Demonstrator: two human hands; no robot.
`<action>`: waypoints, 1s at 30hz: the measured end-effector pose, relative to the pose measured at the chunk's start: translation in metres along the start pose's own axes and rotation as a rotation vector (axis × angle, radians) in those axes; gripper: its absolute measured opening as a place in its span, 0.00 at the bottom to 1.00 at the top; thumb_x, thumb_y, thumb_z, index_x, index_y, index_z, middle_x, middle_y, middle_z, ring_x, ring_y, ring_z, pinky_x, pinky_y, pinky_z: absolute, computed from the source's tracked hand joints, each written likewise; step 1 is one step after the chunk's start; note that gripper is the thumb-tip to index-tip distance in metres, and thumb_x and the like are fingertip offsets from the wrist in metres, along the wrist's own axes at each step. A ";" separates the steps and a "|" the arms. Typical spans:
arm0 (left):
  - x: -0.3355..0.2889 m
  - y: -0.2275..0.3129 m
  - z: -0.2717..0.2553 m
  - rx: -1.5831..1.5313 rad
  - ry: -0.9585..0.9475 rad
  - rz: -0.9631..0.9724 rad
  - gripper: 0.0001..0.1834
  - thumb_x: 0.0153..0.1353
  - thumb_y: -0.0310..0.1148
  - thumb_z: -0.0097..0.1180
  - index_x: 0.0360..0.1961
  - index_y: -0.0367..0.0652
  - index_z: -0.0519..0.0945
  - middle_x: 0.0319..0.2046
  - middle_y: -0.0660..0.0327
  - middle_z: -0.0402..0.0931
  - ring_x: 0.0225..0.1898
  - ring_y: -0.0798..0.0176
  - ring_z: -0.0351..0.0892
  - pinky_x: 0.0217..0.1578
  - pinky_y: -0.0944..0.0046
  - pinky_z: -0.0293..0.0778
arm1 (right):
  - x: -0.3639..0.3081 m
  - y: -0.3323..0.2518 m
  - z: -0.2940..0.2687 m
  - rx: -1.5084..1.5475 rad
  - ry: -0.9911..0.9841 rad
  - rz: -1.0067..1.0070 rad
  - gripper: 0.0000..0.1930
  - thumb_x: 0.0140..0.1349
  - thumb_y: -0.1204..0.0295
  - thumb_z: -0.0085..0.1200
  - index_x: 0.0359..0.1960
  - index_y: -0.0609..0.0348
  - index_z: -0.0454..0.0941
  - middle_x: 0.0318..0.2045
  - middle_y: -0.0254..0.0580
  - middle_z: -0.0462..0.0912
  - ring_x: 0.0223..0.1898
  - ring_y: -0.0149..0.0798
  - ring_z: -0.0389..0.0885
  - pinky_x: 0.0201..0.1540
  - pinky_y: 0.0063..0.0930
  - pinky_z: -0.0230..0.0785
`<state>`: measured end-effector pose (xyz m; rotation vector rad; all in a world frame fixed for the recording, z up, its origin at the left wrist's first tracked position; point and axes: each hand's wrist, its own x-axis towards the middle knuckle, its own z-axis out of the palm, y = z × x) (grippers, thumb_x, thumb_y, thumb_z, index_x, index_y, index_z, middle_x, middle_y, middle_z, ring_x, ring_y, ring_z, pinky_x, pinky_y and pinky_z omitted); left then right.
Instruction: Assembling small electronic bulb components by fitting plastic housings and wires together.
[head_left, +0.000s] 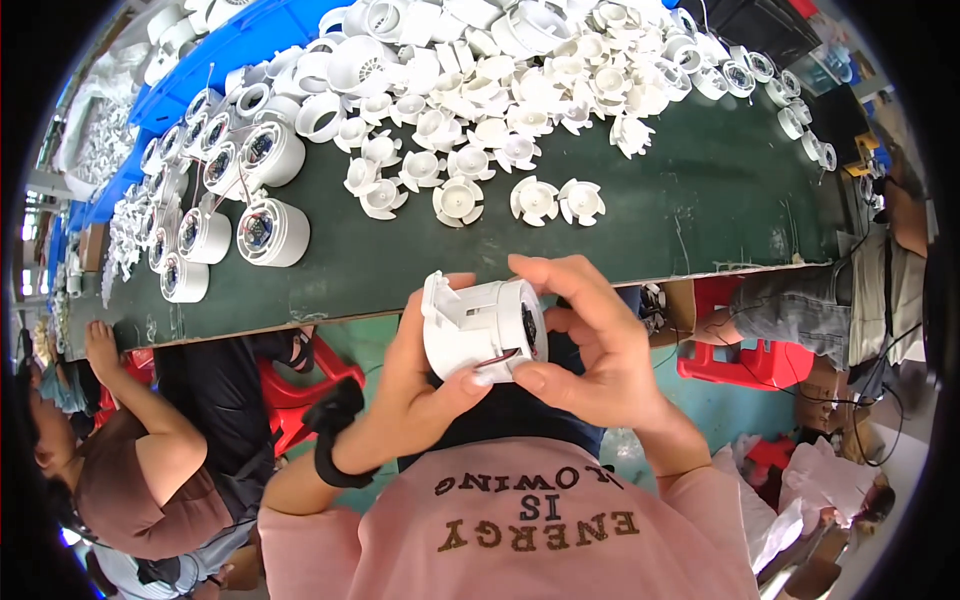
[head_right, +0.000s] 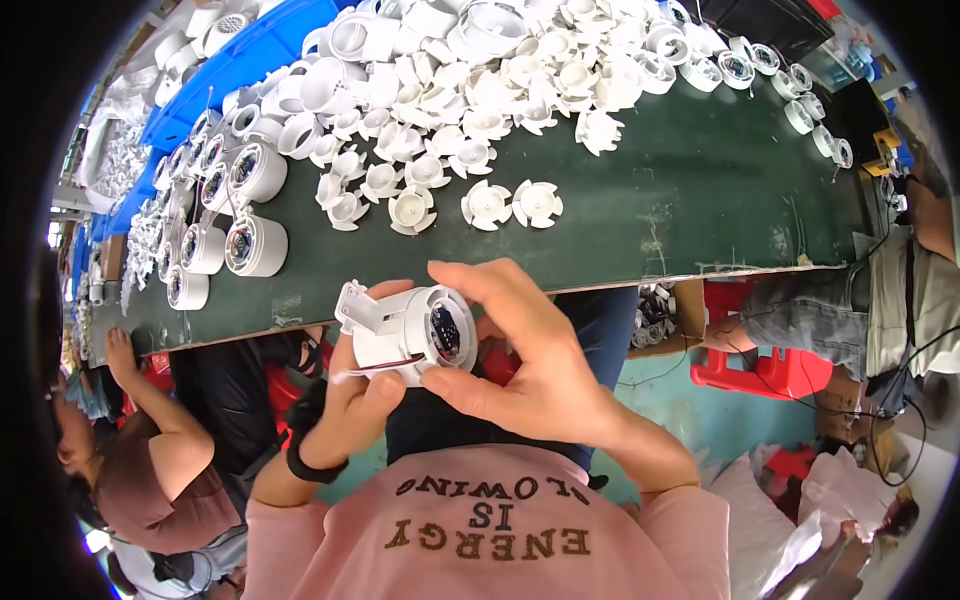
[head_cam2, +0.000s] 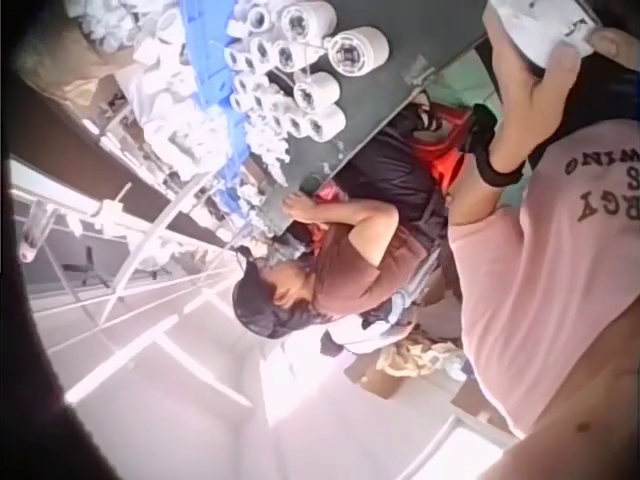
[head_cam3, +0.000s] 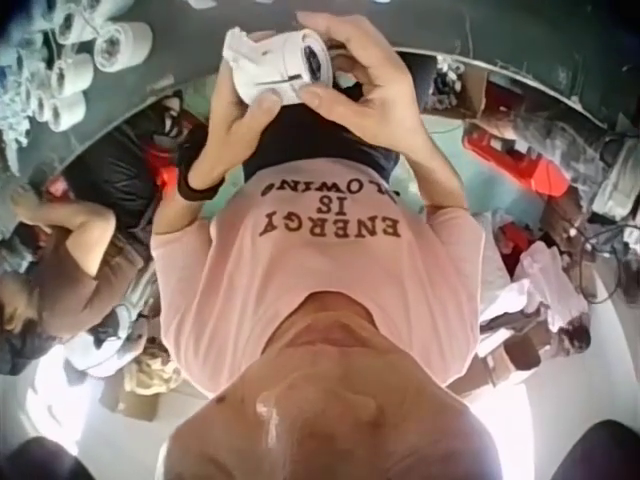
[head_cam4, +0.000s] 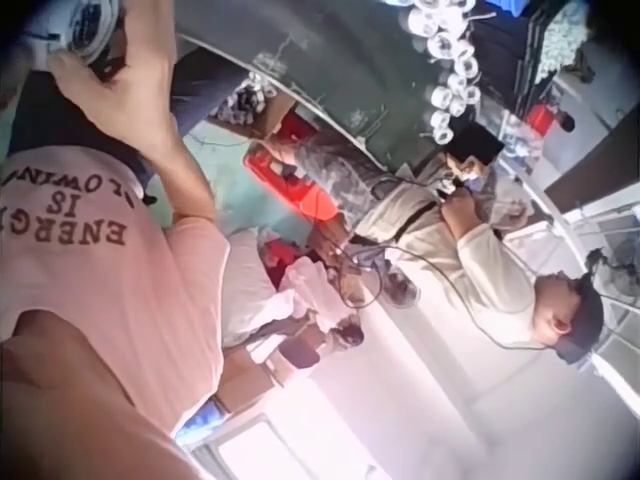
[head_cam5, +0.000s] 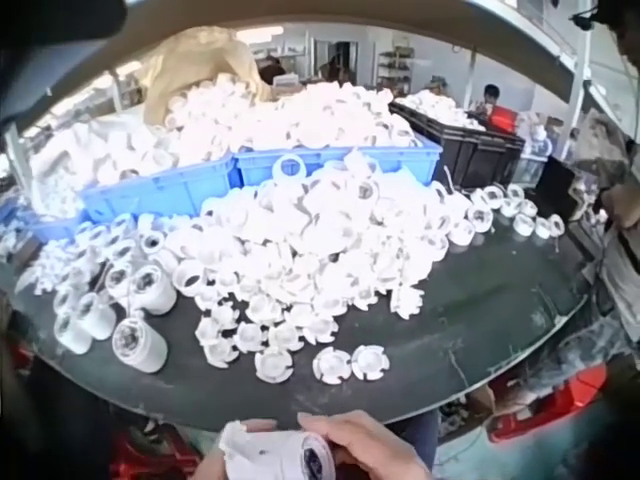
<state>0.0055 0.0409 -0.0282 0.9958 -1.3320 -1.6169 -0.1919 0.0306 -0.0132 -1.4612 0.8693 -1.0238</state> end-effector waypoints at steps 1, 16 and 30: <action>-0.001 0.000 0.006 -0.010 -0.001 -0.004 0.44 0.54 0.41 0.65 0.64 0.35 0.53 0.52 0.56 0.66 0.51 0.65 0.69 0.51 0.63 0.67 | -0.002 0.002 0.003 0.027 0.040 -0.014 0.34 0.50 0.75 0.63 0.60 0.67 0.64 0.47 0.41 0.69 0.47 0.36 0.72 0.49 0.28 0.69; 0.000 -0.031 -0.016 0.390 -0.049 0.558 0.47 0.43 0.42 0.73 0.59 0.36 0.60 0.49 0.48 0.65 0.45 0.49 0.69 0.46 0.56 0.68 | -0.011 0.012 0.012 -0.200 -0.039 -0.033 0.33 0.61 0.52 0.54 0.57 0.68 0.64 0.39 0.43 0.71 0.34 0.33 0.71 0.35 0.24 0.67; 0.024 -0.007 0.002 0.445 -0.024 0.374 0.43 0.55 0.36 0.64 0.65 0.33 0.54 0.55 0.50 0.58 0.52 0.56 0.67 0.52 0.59 0.65 | -0.013 0.010 -0.006 -0.192 0.066 -0.027 0.40 0.49 0.71 0.69 0.61 0.64 0.58 0.50 0.45 0.70 0.41 0.37 0.75 0.44 0.30 0.70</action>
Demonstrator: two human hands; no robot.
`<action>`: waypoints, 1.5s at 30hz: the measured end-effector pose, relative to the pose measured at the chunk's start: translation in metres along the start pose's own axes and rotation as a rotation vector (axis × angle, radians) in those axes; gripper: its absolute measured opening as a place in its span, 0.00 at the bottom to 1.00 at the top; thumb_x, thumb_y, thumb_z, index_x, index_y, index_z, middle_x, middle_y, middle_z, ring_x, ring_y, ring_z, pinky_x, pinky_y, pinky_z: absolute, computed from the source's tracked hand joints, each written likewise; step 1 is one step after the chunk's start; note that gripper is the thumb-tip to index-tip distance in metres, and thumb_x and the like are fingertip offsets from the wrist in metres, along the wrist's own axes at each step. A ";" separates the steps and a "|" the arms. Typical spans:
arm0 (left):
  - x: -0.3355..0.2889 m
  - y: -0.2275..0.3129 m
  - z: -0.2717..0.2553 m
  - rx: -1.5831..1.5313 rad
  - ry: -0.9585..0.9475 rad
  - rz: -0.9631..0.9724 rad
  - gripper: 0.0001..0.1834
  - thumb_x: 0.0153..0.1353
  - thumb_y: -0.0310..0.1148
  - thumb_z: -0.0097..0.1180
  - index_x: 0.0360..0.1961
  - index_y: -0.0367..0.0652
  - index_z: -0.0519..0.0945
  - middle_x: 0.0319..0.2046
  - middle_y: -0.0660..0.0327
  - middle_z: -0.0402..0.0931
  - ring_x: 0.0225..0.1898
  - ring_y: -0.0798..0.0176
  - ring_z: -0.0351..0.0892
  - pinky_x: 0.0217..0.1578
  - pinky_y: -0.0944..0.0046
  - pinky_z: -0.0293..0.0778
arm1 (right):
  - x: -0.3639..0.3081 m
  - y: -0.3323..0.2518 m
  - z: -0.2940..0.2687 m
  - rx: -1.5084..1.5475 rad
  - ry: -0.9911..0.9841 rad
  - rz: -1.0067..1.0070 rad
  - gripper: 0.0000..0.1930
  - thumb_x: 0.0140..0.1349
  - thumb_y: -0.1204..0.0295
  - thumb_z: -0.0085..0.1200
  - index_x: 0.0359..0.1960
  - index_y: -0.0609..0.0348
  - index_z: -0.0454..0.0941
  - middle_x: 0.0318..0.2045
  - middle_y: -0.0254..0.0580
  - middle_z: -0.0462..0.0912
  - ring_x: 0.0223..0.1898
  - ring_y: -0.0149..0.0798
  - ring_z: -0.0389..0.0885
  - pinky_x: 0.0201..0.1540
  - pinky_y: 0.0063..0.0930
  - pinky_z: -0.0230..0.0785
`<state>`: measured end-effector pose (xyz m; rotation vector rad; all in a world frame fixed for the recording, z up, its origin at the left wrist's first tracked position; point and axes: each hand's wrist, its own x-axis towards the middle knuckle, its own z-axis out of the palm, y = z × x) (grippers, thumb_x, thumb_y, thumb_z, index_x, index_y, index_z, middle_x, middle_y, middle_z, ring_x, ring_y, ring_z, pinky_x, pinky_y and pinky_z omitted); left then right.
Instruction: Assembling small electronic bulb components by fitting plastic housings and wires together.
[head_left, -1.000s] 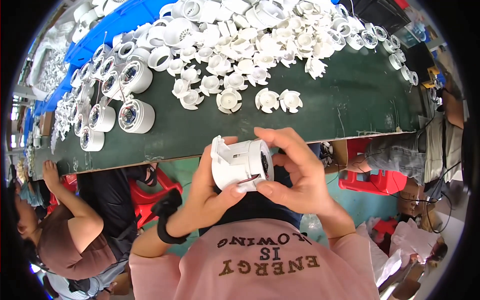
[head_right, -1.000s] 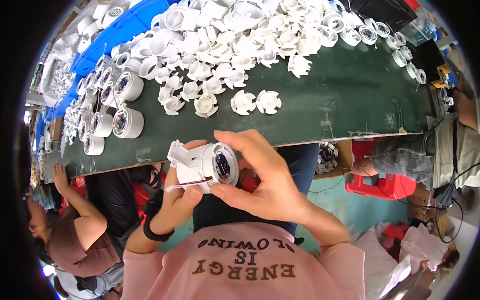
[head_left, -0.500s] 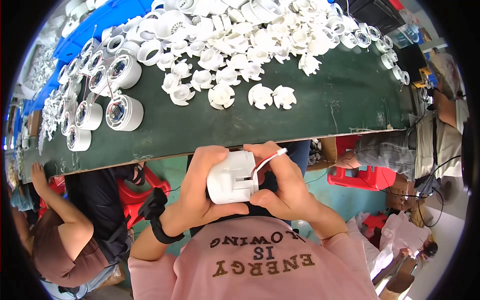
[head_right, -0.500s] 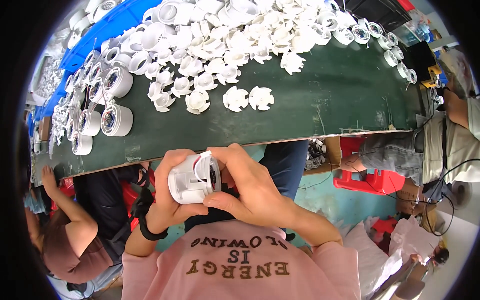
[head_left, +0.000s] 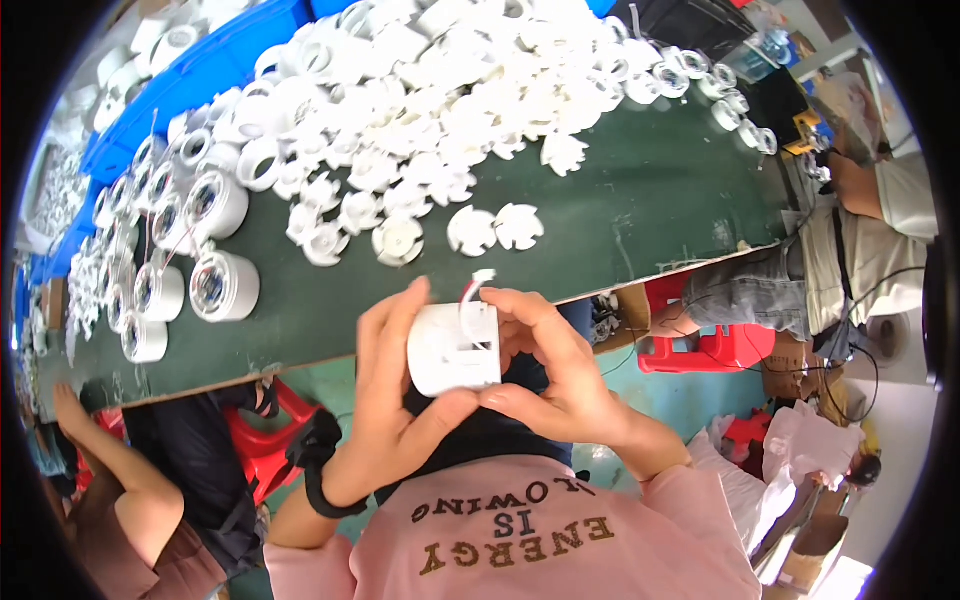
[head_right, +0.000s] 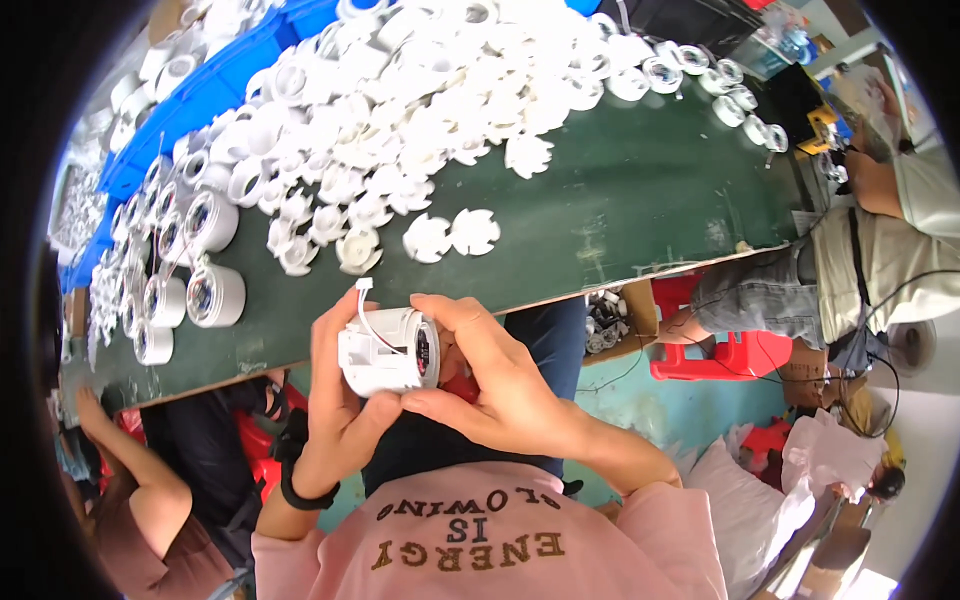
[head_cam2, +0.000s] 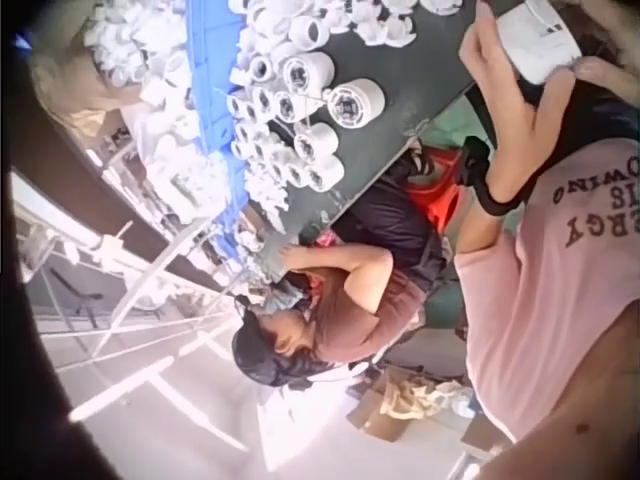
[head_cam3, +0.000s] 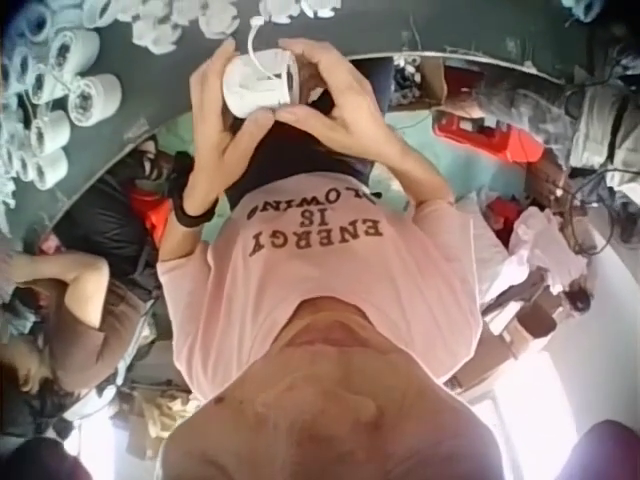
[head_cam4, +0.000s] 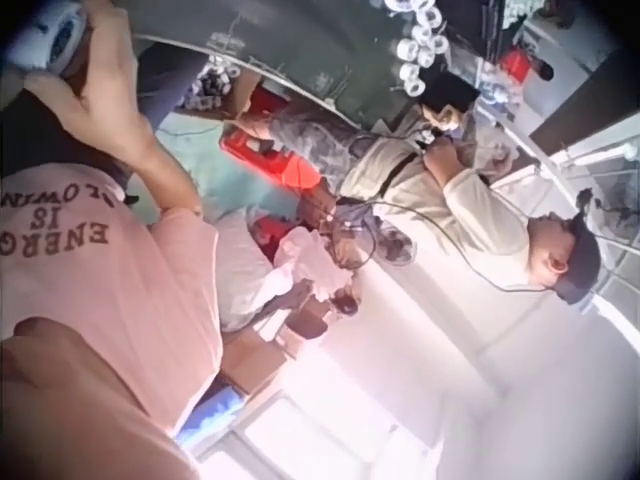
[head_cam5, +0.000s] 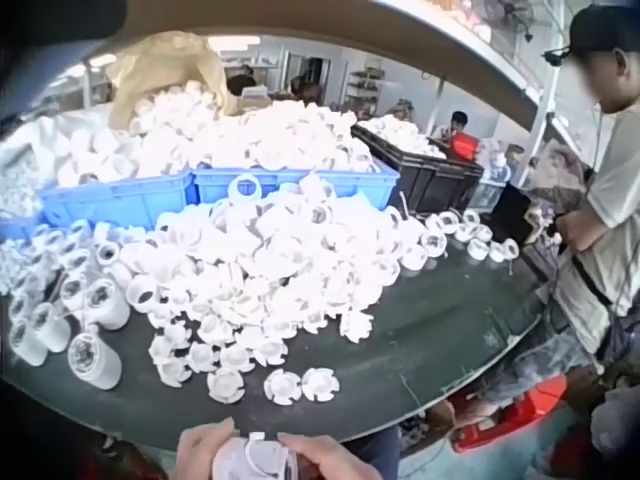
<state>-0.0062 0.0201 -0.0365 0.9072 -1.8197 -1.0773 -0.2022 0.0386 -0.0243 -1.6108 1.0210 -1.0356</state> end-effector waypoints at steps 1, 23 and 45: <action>-0.001 0.003 0.002 -0.053 0.021 -0.114 0.42 0.58 0.31 0.59 0.67 0.34 0.49 0.57 0.51 0.54 0.54 0.57 0.67 0.54 0.60 0.65 | 0.001 0.001 -0.003 -0.112 0.045 0.036 0.39 0.48 0.71 0.69 0.61 0.64 0.60 0.48 0.46 0.71 0.40 0.37 0.75 0.42 0.29 0.71; -0.014 -0.035 -0.138 0.509 0.504 -0.386 0.18 0.65 0.37 0.54 0.43 0.29 0.78 0.30 0.64 0.77 0.30 0.74 0.68 0.32 0.71 0.66 | 0.169 0.098 -0.259 -1.310 0.427 0.241 0.28 0.51 0.56 0.59 0.56 0.48 0.71 0.45 0.55 0.78 0.46 0.55 0.78 0.50 0.42 0.70; 0.059 -0.021 0.050 0.786 0.072 0.138 0.27 0.53 0.35 0.58 0.54 0.37 0.71 0.57 0.53 0.65 0.58 0.49 0.64 0.58 0.46 0.51 | 0.035 0.051 -0.114 -0.790 0.229 -0.091 0.21 0.68 0.66 0.44 0.60 0.64 0.67 0.50 0.51 0.74 0.52 0.44 0.71 0.57 0.32 0.61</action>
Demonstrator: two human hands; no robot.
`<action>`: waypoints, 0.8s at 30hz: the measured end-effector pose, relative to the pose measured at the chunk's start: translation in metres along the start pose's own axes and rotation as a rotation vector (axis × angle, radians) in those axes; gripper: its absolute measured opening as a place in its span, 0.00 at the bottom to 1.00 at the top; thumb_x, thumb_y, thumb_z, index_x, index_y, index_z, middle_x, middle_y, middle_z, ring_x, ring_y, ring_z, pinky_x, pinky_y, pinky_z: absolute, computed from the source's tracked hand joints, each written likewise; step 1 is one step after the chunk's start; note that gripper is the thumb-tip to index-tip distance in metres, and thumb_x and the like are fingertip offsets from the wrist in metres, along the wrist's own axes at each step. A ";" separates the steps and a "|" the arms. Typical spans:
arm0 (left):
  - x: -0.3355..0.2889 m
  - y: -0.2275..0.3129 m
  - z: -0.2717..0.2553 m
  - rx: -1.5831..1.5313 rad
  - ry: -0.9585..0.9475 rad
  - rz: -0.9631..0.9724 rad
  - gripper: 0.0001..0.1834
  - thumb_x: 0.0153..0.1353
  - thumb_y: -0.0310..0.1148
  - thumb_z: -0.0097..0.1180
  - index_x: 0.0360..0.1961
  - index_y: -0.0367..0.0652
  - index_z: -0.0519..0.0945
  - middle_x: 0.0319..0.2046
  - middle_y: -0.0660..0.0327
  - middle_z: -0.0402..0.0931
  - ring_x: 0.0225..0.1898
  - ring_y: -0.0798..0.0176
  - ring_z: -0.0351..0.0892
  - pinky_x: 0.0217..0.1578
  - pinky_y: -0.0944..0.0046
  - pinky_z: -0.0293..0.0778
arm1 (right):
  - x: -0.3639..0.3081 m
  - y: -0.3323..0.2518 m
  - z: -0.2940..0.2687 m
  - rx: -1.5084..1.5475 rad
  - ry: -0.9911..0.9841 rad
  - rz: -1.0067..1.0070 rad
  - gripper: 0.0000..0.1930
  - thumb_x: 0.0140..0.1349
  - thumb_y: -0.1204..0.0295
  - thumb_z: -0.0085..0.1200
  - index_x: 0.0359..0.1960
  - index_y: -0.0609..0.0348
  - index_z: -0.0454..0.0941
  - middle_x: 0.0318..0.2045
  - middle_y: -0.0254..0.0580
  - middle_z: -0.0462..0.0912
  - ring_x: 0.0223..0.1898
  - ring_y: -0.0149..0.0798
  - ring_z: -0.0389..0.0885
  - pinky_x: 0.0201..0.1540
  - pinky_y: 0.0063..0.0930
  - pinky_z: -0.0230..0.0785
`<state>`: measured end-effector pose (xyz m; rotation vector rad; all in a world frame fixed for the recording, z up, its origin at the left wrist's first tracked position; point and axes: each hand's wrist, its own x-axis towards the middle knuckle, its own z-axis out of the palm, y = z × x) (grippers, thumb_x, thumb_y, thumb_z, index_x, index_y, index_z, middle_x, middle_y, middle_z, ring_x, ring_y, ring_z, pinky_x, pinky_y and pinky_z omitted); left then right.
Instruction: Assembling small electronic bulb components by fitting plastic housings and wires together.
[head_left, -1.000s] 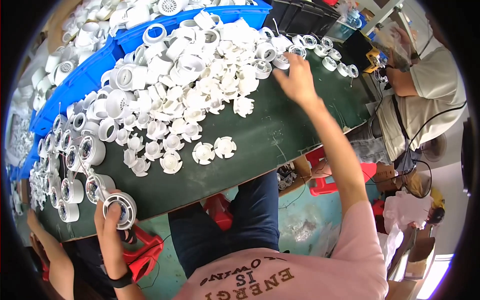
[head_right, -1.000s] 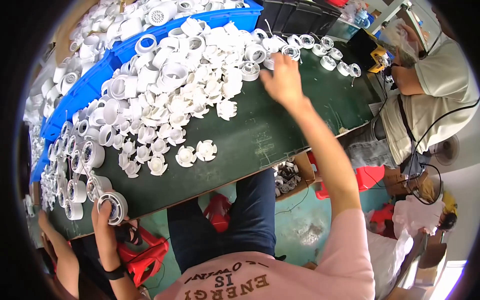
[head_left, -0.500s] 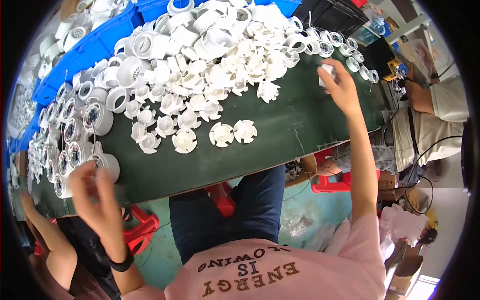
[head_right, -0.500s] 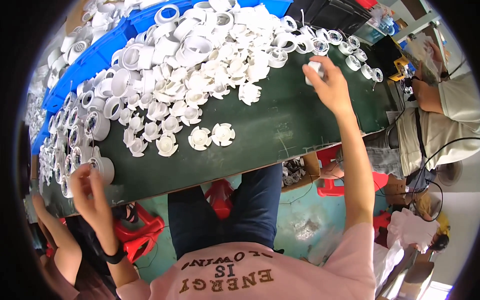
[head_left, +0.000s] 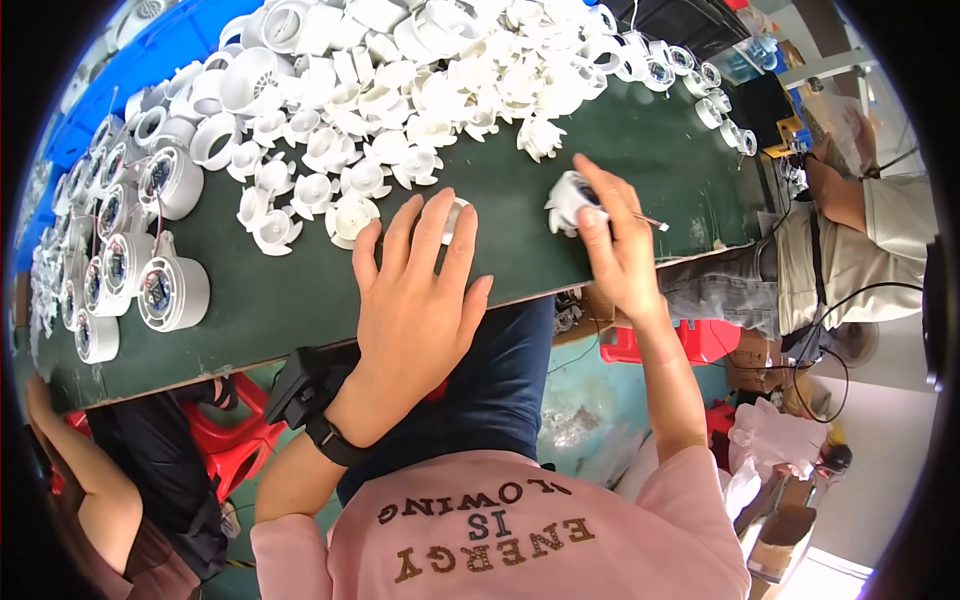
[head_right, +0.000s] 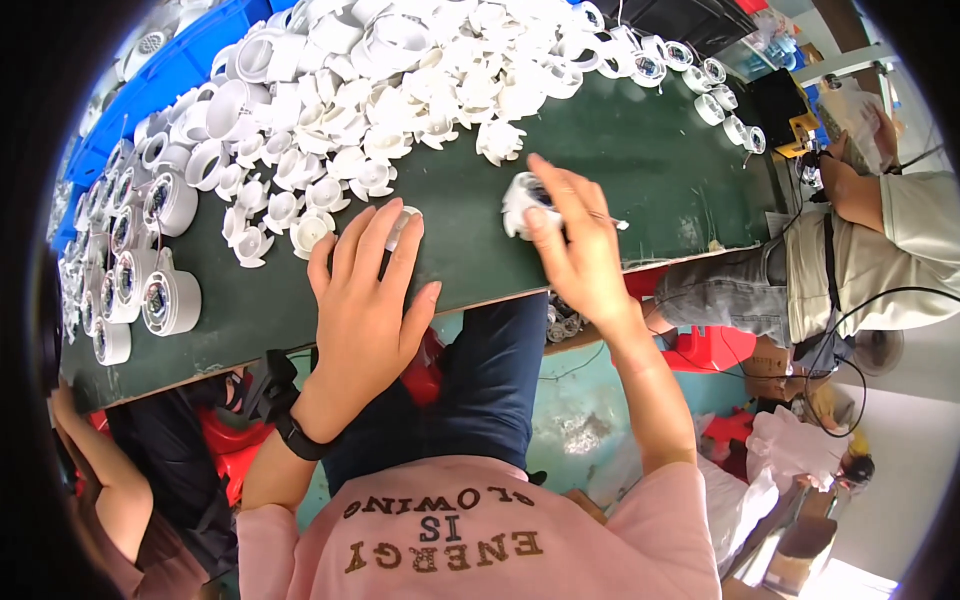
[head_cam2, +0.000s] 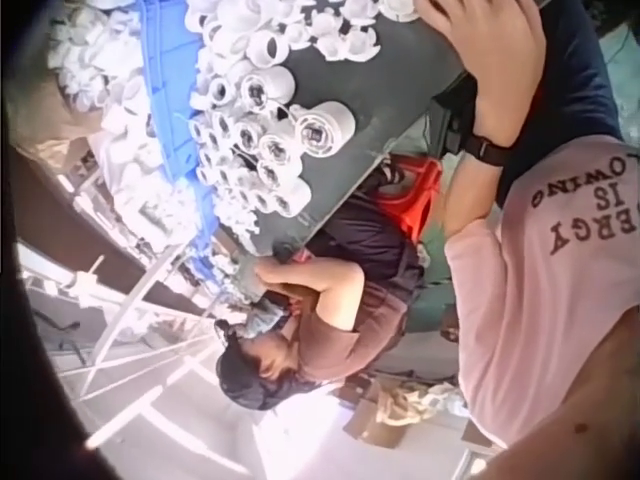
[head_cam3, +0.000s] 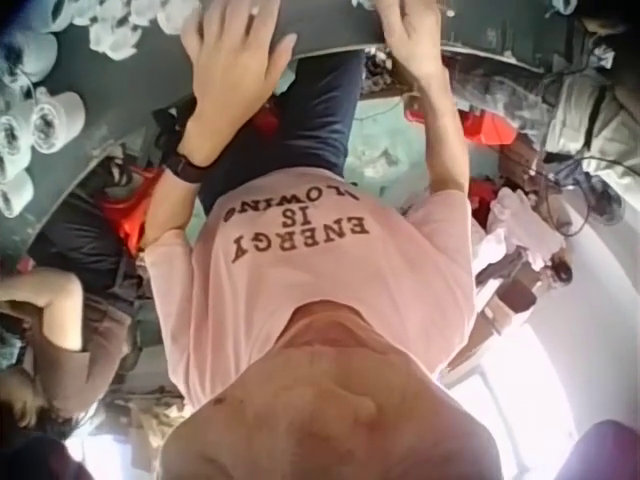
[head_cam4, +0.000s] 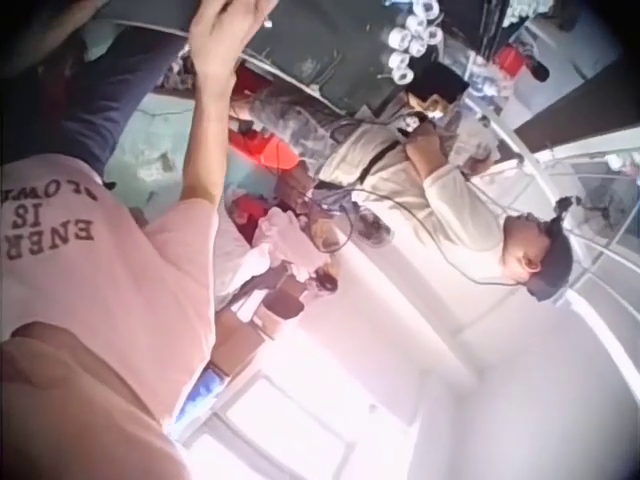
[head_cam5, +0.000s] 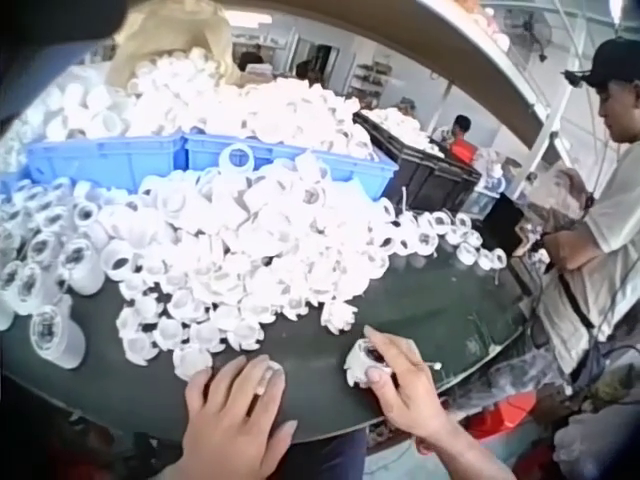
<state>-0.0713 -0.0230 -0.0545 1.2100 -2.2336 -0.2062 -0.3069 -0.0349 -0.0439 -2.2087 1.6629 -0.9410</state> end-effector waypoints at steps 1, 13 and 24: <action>0.000 0.001 0.001 -0.010 -0.001 -0.008 0.27 0.53 0.35 0.58 0.54 0.37 0.71 0.57 0.53 0.65 0.58 0.49 0.64 0.58 0.46 0.51 | -0.003 0.005 -0.002 0.039 0.009 0.024 0.22 0.69 0.65 0.43 0.60 0.64 0.67 0.51 0.51 0.73 0.52 0.43 0.71 0.57 0.31 0.60; -0.002 -0.002 0.002 0.049 -0.001 -0.015 0.27 0.52 0.36 0.59 0.54 0.43 0.72 0.57 0.58 0.65 0.57 0.52 0.65 0.56 0.43 0.52 | -0.010 0.009 0.004 0.005 0.096 0.063 0.22 0.71 0.63 0.36 0.60 0.66 0.66 0.54 0.51 0.69 0.53 0.41 0.70 0.57 0.30 0.59; 0.010 0.007 -0.006 0.100 -0.072 0.000 0.32 0.51 0.34 0.58 0.59 0.41 0.67 0.61 0.53 0.60 0.62 0.46 0.58 0.57 0.40 0.49 | -0.001 -0.005 -0.008 -0.254 -0.051 -0.078 0.28 0.56 0.77 0.55 0.60 0.63 0.66 0.52 0.56 0.67 0.50 0.54 0.66 0.55 0.39 0.61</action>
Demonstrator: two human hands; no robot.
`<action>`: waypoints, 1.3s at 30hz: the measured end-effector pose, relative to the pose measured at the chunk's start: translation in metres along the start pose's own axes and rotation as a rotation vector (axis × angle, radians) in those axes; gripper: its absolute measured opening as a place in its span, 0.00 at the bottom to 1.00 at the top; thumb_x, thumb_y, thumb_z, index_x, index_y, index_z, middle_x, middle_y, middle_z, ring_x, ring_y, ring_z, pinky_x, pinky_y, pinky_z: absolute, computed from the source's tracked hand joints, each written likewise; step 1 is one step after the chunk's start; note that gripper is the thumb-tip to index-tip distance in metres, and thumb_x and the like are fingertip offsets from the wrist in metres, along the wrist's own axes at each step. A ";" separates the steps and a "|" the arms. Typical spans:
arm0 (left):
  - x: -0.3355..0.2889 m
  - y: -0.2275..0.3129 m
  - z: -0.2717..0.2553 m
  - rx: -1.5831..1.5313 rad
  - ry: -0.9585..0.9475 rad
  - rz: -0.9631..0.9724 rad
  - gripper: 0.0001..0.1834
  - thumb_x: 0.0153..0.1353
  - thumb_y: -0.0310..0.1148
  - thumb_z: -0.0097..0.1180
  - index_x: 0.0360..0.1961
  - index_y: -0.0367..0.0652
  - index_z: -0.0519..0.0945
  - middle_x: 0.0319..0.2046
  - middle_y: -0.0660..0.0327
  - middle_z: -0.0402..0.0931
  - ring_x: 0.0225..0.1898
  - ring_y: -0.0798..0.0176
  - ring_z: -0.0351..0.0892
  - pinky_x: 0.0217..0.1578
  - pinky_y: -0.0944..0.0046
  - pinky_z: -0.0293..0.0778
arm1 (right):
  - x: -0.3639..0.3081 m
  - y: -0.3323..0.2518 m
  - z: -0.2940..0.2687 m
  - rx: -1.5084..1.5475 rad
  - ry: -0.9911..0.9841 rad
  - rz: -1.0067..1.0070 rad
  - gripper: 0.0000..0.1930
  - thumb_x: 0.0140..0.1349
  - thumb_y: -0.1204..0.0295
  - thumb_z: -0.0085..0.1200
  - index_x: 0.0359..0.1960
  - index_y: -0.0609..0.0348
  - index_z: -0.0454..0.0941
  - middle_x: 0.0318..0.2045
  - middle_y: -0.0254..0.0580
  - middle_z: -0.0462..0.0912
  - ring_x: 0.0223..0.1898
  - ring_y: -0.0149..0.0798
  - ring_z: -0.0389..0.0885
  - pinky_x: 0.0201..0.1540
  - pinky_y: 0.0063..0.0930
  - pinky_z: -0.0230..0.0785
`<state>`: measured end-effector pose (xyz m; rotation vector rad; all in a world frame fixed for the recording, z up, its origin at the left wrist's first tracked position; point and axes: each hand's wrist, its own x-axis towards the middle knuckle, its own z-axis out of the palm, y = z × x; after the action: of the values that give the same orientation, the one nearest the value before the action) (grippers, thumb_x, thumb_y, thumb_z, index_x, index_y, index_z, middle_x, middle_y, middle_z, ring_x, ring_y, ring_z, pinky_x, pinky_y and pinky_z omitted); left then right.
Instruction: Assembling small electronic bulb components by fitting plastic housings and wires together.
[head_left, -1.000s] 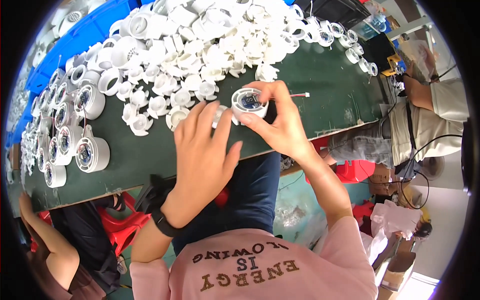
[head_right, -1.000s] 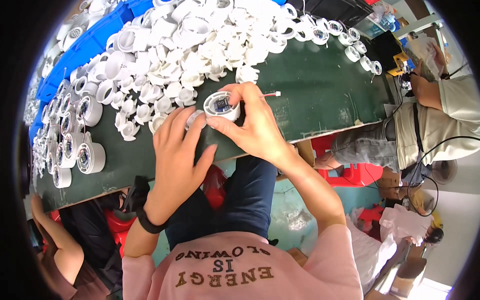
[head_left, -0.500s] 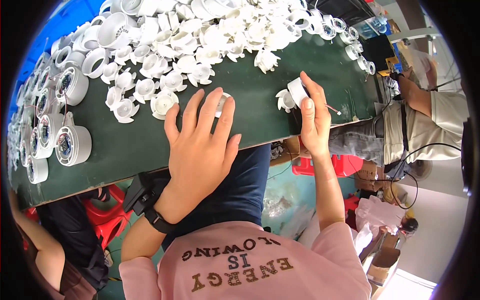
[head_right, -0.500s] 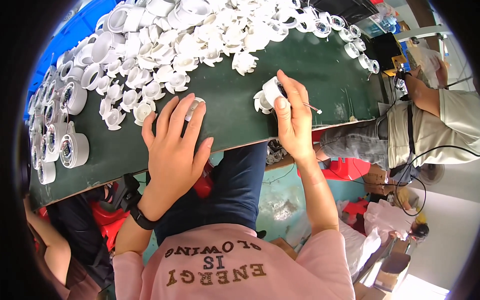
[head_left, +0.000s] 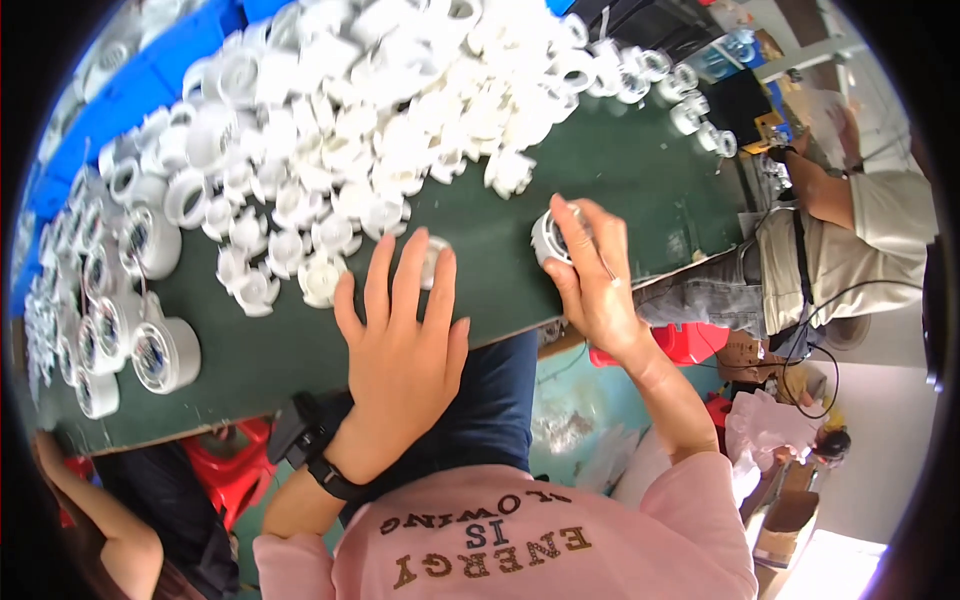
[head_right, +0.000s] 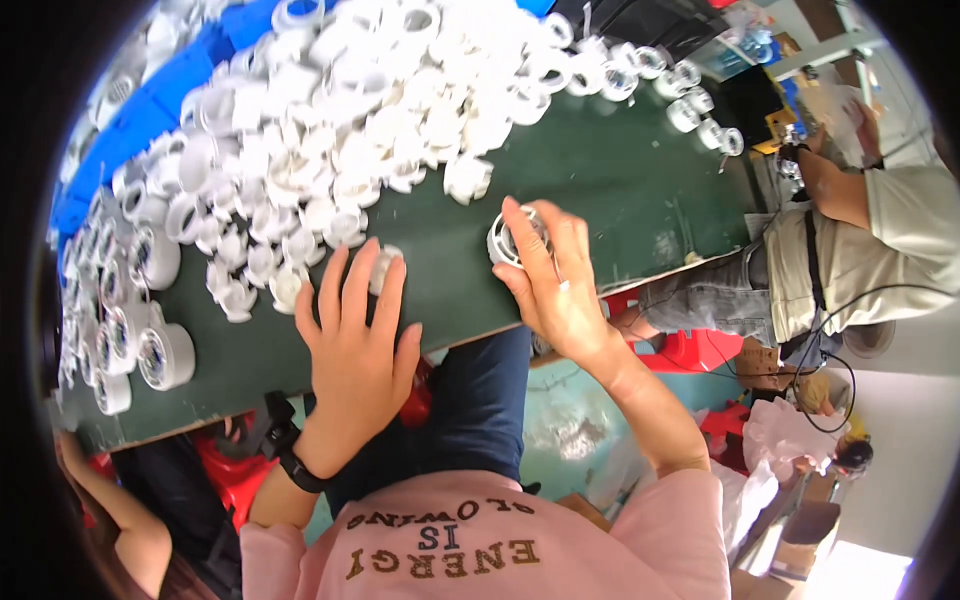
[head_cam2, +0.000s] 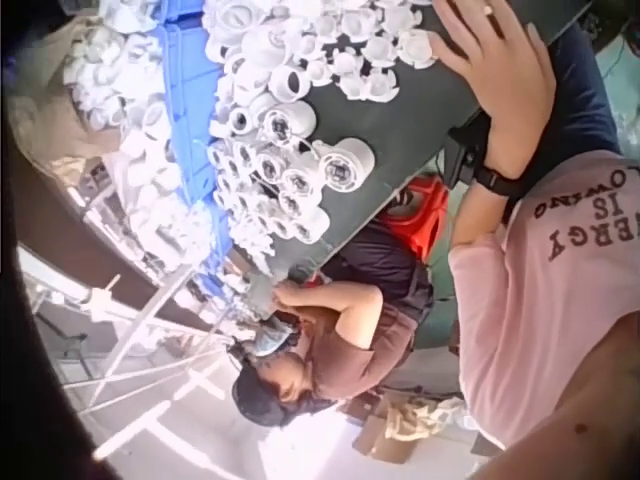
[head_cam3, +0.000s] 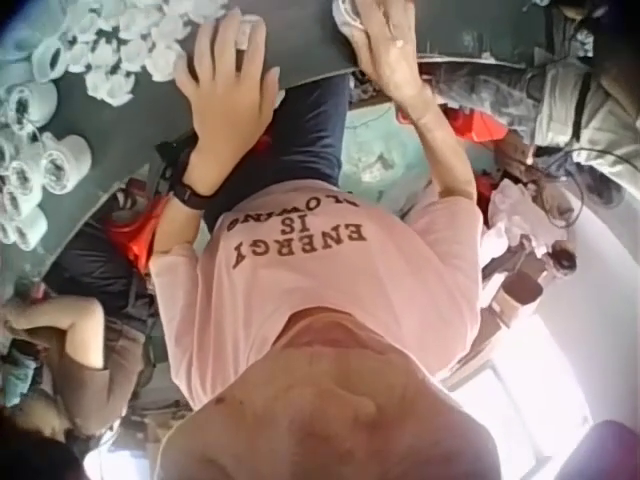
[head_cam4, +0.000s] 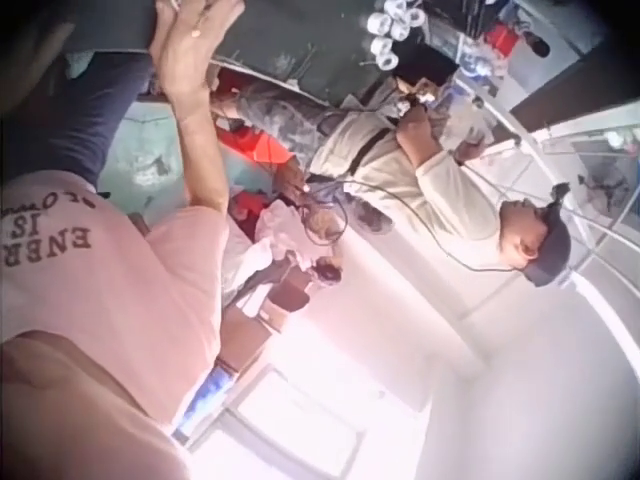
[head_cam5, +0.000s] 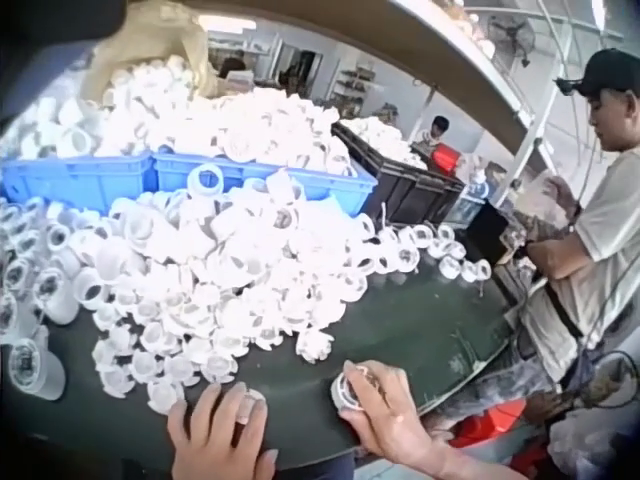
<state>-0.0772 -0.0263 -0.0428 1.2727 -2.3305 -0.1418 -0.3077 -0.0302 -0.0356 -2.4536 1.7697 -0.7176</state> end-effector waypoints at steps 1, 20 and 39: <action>0.000 0.002 -0.003 -0.081 0.010 -0.008 0.32 0.50 0.33 0.58 0.59 0.40 0.66 0.61 0.49 0.59 0.62 0.43 0.57 0.57 0.39 0.50 | 0.002 0.006 -0.002 0.053 -0.022 0.042 0.29 0.55 0.75 0.58 0.60 0.62 0.66 0.52 0.55 0.68 0.50 0.53 0.67 0.54 0.38 0.62; -0.036 -0.041 -0.060 -1.653 0.028 -0.687 0.26 0.62 0.54 0.38 0.50 0.44 0.69 0.30 0.62 0.76 0.22 0.75 0.67 0.17 0.76 0.53 | 0.135 -0.064 -0.006 0.310 0.086 0.077 0.24 0.56 0.72 0.60 0.55 0.57 0.70 0.13 0.33 0.72 0.17 0.23 0.67 0.23 0.22 0.62; -0.027 -0.028 -0.049 -1.174 0.151 -0.289 0.16 0.65 0.38 0.47 0.43 0.34 0.68 0.27 0.59 0.72 0.27 0.69 0.70 0.28 0.68 0.66 | 0.033 -0.124 -0.022 0.643 -0.263 0.017 0.31 0.50 0.72 0.67 0.51 0.61 0.61 0.37 0.46 0.77 0.35 0.38 0.80 0.39 0.27 0.73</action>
<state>-0.0214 -0.0137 -0.0183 0.8895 -1.4211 -1.2333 -0.1977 -0.0108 0.0315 -1.9839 1.2156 -0.7671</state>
